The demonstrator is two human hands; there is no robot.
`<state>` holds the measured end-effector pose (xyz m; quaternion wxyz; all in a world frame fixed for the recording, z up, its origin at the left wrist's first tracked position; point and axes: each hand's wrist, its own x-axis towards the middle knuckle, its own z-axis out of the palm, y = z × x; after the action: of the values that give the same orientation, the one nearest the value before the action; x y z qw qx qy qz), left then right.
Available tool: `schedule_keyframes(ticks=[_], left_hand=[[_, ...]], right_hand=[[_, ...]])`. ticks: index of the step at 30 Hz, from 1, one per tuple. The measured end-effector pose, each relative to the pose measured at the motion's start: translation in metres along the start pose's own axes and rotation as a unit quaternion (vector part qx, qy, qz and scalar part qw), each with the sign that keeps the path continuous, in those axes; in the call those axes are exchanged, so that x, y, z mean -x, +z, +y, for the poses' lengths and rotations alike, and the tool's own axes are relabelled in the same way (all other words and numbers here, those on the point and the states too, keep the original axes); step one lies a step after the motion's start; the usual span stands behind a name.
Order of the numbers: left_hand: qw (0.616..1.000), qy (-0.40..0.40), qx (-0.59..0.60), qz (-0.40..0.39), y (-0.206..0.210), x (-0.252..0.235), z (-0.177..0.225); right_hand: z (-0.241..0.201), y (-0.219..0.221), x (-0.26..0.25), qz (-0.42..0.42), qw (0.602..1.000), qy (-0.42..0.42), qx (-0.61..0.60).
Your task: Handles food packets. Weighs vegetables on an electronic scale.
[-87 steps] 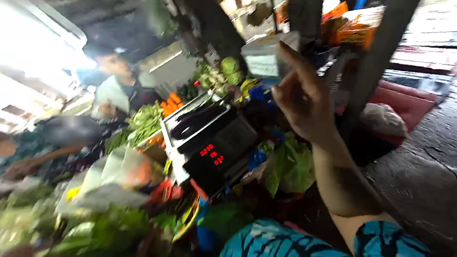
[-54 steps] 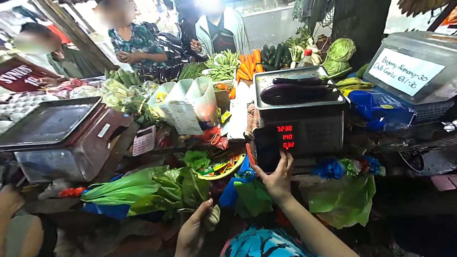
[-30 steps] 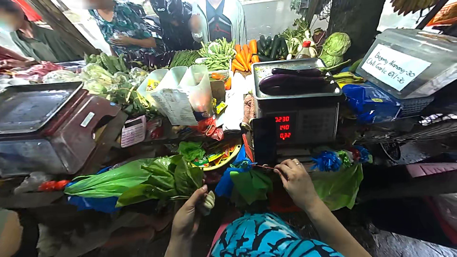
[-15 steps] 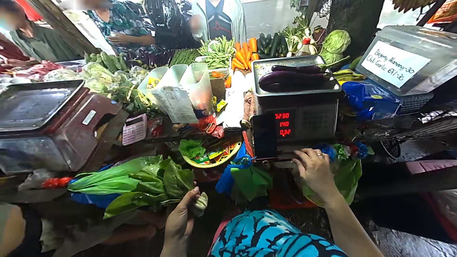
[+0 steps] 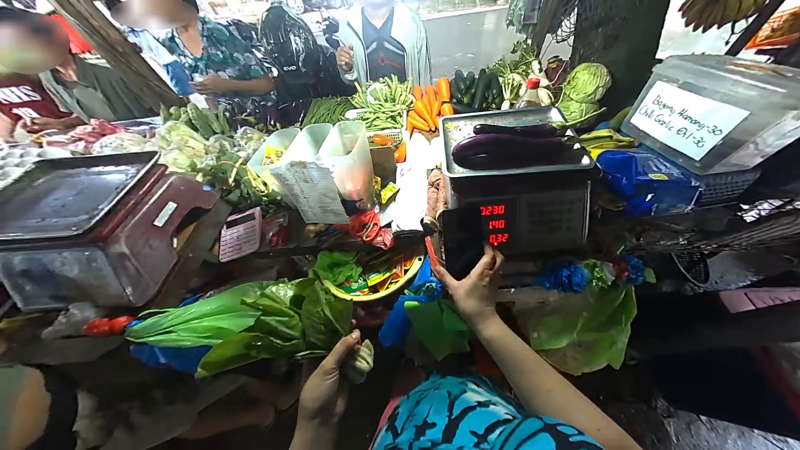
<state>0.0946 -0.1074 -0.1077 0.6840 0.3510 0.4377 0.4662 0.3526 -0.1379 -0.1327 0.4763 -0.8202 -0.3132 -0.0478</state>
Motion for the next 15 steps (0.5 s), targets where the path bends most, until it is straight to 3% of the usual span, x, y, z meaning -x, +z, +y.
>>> schedule_keyframes(ticks=[11, 15], left_hand=[[0.999, -0.012, 0.012, 0.043, -0.006, 0.003, -0.006], [0.999, -0.013, 0.007, 0.038, -0.006, 0.004, -0.006]], right_hand=[[0.009, 0.006, 0.0, 0.002, 1.0, -0.002, 0.004], [0.001, -0.012, -0.002, -0.056, 0.997, 0.001, 0.051]])
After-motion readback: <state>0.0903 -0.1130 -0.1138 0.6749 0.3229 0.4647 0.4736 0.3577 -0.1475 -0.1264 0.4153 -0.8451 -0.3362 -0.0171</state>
